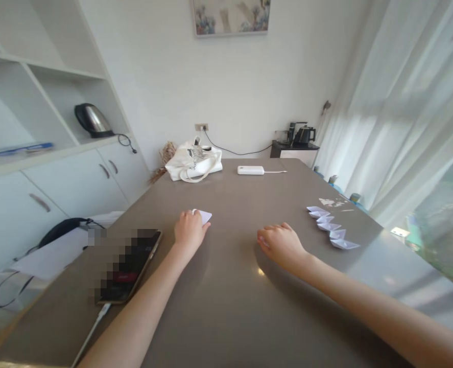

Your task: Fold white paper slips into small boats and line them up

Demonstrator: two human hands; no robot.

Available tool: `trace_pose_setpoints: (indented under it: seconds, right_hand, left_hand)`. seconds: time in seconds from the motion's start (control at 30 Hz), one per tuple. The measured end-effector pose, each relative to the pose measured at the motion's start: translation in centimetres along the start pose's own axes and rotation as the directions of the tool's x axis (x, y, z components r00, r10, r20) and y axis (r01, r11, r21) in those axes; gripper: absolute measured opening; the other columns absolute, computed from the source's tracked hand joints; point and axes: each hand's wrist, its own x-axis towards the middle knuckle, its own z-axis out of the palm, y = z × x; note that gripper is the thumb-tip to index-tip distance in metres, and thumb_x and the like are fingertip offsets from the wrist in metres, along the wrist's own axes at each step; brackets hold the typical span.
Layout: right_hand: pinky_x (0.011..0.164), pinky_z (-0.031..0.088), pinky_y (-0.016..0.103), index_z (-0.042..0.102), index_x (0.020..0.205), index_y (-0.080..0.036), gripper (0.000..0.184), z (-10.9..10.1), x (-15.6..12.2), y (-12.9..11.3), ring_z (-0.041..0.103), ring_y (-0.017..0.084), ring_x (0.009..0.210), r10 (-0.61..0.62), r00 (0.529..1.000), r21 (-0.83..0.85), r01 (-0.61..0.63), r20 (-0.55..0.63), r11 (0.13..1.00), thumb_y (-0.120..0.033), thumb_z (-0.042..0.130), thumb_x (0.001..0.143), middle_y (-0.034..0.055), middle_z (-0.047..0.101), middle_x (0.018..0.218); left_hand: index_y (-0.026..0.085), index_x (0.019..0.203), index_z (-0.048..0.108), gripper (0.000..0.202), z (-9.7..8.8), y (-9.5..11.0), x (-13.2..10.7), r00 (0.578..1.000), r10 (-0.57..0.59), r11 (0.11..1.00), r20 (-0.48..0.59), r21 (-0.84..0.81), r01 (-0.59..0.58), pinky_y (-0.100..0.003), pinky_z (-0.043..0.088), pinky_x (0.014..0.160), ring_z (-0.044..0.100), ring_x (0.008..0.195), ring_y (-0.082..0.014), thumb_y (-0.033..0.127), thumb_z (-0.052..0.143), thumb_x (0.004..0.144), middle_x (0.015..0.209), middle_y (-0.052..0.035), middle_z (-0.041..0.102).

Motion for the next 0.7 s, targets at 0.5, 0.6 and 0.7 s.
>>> trace_pose_setpoints:
  seconds: [0.5,0.6,0.7]
  right_hand:
    - [0.065,0.029,0.028,0.059,0.082,-0.019,0.018,2.2,0.2,-0.2,0.059,0.018,0.079,-0.073,0.992,0.003,0.074,-0.106,0.997,-0.022,0.042,0.09,0.0045,0.064,0.082]
    - [0.065,0.029,0.028,0.058,0.083,-0.019,0.018,2.3,0.1,-0.1,0.058,0.018,0.079,-0.075,0.991,0.01,0.077,-0.112,0.997,-0.022,0.041,0.09,0.0046,0.064,0.083]
    - [0.065,0.029,0.028,0.058,0.083,-0.019,0.019,2.4,0.1,0.0,0.058,0.018,0.08,-0.069,0.992,0.014,0.071,-0.11,0.997,-0.023,0.041,0.091,0.0047,0.064,0.083]
  left_hand:
    - [0.014,0.09,0.072,0.028,0.7,-2.0,1.4,0.988,-0.042,0.999,0.146,-0.017,0.045,-0.032,0.047,0.074,0.066,0.086,-0.0283,0.037,0.062,0.078,0.09,-0.0171,0.071]
    - [0.016,0.087,0.073,0.026,0.4,-2.1,1.4,0.988,-0.033,0.999,0.148,-0.022,0.037,-0.031,0.047,0.072,0.067,0.083,-0.0276,0.036,0.059,0.08,0.086,-0.0159,0.072]
    - [0.017,0.086,0.074,0.027,0.3,-1.9,1.3,0.99,-0.029,1.0,0.137,-0.008,0.031,-0.03,0.046,0.071,0.067,0.081,-0.0267,0.03,0.05,0.084,0.084,-0.0154,0.072]
